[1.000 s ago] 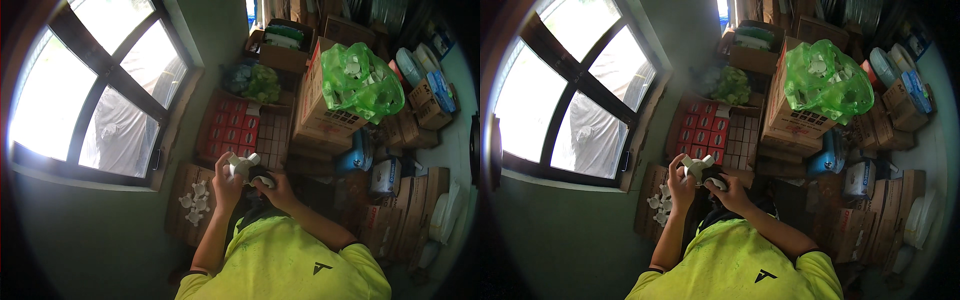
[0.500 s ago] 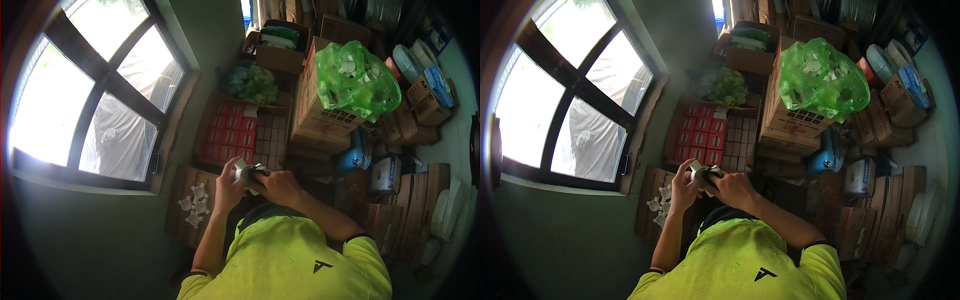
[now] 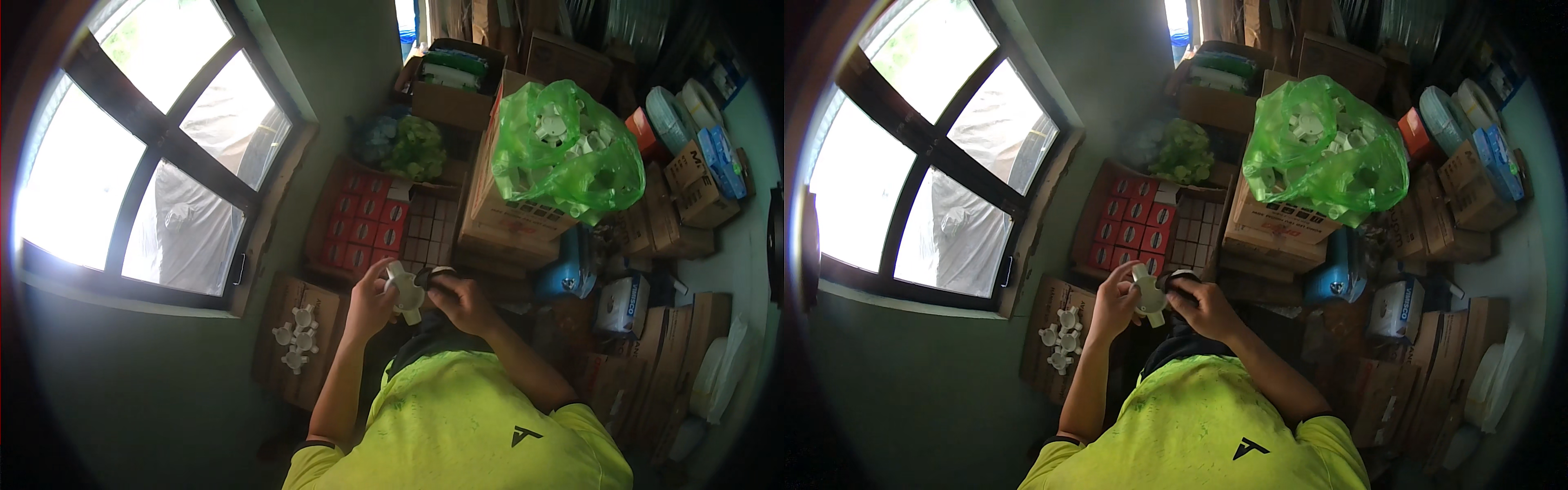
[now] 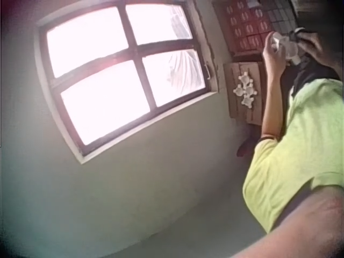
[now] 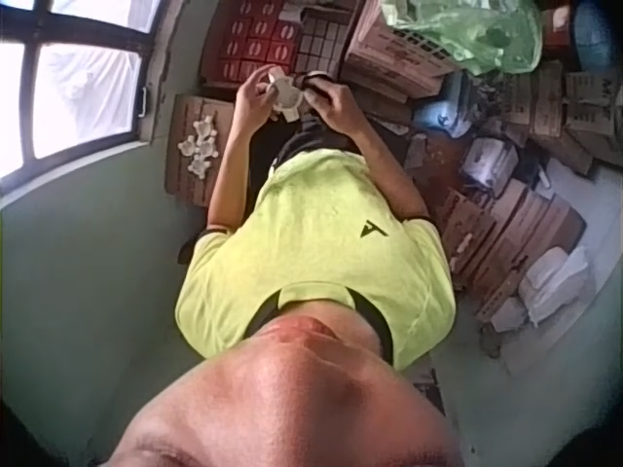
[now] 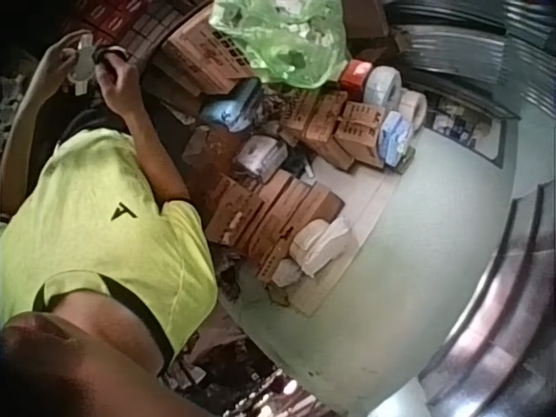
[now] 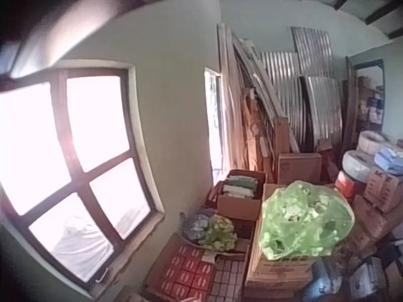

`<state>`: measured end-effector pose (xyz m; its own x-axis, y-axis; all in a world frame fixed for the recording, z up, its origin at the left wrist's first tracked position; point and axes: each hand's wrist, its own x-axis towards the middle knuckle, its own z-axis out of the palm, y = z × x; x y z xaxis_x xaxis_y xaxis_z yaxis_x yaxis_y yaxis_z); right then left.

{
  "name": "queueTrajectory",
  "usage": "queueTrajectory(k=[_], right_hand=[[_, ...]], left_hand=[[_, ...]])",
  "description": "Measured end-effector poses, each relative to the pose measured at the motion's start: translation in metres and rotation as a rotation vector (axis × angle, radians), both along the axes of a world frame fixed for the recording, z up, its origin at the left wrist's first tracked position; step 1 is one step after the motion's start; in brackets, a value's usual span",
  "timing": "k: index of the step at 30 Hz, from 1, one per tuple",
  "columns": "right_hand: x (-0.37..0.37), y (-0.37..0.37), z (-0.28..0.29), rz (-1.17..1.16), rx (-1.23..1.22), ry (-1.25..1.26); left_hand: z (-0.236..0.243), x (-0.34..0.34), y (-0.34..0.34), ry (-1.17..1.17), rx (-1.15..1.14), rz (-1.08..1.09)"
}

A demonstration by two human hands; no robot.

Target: Preparing a plastic electrical junction box by applying black electrical tape to it.

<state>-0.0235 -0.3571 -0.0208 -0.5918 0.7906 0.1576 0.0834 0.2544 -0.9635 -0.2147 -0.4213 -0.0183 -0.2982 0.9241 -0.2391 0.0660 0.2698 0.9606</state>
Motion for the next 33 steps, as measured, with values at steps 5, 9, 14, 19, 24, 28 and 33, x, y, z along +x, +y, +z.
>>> queueTrajectory(k=[5,9,14,19,24,28,33], right_hand=[[0.034,0.043,0.005,0.241,0.509,-0.616],[0.067,0.066,-0.004,0.336,0.579,-0.62],[0.088,0.067,-0.034,0.149,0.777,-0.724],[0.119,0.084,-0.032,0.173,0.405,-0.52],[0.131,0.087,-0.01,0.152,0.331,-0.549],[0.138,0.091,-0.008,0.39,-0.004,-0.391],[0.153,0.103,-0.011,0.357,-0.208,-0.062]], left_hand=[[0.012,0.036,0.033,0.049,-0.156,-0.327],[0.008,0.062,0.051,0.046,-0.115,-0.381],[-0.002,0.111,0.072,0.446,0.111,-0.266],[-0.018,0.121,0.078,0.304,0.087,-0.179],[-0.02,0.151,0.093,0.114,-0.026,-0.051],[-0.032,0.17,0.095,0.393,0.216,0.023],[-0.032,0.182,0.095,0.449,0.272,0.042]])
